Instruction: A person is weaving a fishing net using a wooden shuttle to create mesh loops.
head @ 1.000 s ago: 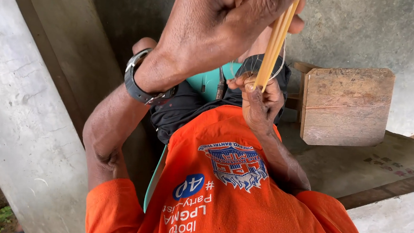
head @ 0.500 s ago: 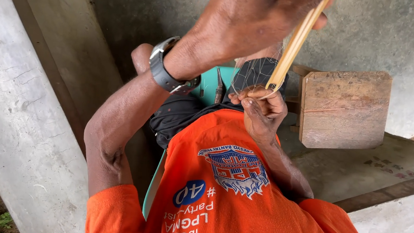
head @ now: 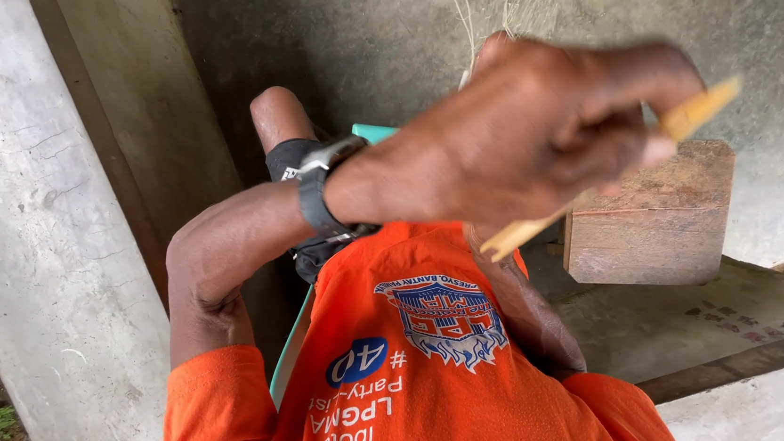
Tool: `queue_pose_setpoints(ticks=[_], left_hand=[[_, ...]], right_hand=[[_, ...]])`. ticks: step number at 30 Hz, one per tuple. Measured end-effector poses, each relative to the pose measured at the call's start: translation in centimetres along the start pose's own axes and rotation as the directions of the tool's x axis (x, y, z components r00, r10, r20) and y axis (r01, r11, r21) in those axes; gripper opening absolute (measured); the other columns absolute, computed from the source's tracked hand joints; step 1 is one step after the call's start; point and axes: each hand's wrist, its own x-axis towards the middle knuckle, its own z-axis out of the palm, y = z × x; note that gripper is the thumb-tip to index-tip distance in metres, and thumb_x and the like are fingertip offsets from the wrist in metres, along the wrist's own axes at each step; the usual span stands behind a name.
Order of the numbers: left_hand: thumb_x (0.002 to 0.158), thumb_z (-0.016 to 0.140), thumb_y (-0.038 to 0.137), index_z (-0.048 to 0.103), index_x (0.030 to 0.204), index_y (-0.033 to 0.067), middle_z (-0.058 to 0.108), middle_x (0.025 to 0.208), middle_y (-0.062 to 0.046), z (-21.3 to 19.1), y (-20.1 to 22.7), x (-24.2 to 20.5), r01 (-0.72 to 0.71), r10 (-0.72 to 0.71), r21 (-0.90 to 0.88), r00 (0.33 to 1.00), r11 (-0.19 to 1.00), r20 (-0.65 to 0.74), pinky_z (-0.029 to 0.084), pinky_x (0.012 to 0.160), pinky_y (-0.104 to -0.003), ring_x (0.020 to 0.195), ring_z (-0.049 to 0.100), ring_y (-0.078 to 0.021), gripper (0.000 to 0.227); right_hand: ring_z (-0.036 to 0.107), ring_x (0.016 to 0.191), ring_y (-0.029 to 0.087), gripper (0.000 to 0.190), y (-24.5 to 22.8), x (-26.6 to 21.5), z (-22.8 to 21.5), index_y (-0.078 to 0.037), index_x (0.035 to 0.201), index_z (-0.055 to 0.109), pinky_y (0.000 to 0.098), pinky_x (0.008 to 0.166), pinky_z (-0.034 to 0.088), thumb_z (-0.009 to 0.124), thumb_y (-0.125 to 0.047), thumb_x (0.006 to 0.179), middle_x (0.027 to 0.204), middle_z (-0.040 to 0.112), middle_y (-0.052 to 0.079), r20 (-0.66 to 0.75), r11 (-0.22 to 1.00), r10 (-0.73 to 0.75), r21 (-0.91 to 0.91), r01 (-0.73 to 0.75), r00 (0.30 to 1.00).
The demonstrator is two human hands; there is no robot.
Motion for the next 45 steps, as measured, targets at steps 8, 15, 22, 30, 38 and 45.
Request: queue_pose_setpoints(ticks=[8,15,22,30,38,45], left_hand=[[0.112,0.033,0.012,0.047,0.108,0.0019,0.043,0.083,-0.012,-1.8,2.6,-2.2,0.007,0.031,-0.109,0.94,0.994,0.339,0.038,0.07,-0.04,0.07,0.041,-0.0279,0.018],[0.084,0.054,-0.008,0.068,0.122,0.0202,0.052,0.066,0.004,-0.7,-0.8,-9.6,-0.144,-0.155,0.922,0.965,0.359,0.211,0.037,0.072,-0.033,0.071,0.052,-0.0197,0.049],[0.101,0.055,-0.004,0.063,0.105,0.013,0.064,0.126,-0.005,0.4,-2.0,-10.0,-0.006,-0.015,0.938,1.0,0.346,0.012,0.044,0.085,-0.04,0.085,0.052,-0.0236,0.02],[0.098,0.053,-0.006,0.064,0.106,0.013,0.06,0.126,-0.009,1.3,-3.2,-10.4,-0.014,-0.012,0.895,1.0,0.446,0.022,0.04,0.073,-0.04,0.08,0.056,-0.0246,0.024],[0.096,0.055,0.01,0.063,0.09,0.0072,0.058,0.099,-0.014,4.6,-5.6,-11.3,-0.084,0.292,0.694,0.938,0.715,-0.187,0.049,0.069,-0.038,0.072,0.056,-0.0278,0.011],[0.099,0.054,0.013,0.068,0.092,0.0142,0.069,0.105,-0.01,8.5,-2.3,-13.2,-0.235,0.482,0.751,0.867,0.617,-0.125,0.05,0.093,-0.041,0.095,0.067,-0.0251,0.015]], right_hand=[[0.059,0.058,0.023,0.018,-7.8,6.5,-21.7,-0.01,0.073,0.047,0.0333,0.056,0.049,0.056,-0.009,0.089,0.066,0.054,0.006,-0.075,0.25,0.541,0.965,-0.075,0.838],[0.071,0.057,0.032,0.016,-12.3,8.6,-32.3,-0.003,0.088,0.054,0.0415,0.052,0.062,0.058,-0.011,0.101,0.067,0.058,0.011,-0.11,-0.274,0.552,0.912,0.305,0.827],[0.072,0.058,0.038,0.017,-13.2,8.5,-33.7,-0.001,0.091,0.054,0.0409,0.059,0.06,0.053,-0.014,0.102,0.068,0.066,0.026,-0.232,-0.135,0.49,0.932,0.337,0.84],[0.073,0.068,0.033,0.016,-11.6,8.0,-29.0,0.002,0.096,0.06,0.0435,0.064,0.068,0.058,-0.012,0.104,0.083,0.067,0.016,-0.236,-0.223,0.497,0.895,0.385,0.835],[0.075,0.08,0.031,0.016,-10.5,7.2,-24.3,0.009,0.088,0.055,0.0386,0.064,0.062,0.06,0.0,0.1,0.081,0.066,0.028,-0.33,-0.211,0.46,0.861,0.463,0.824],[0.071,0.071,0.018,0.02,-13.7,9.0,-33.9,0.001,0.089,0.056,0.029,0.062,0.06,0.059,-0.014,0.102,0.073,0.066,0.018,-0.245,-0.166,0.454,0.922,0.351,0.857]])
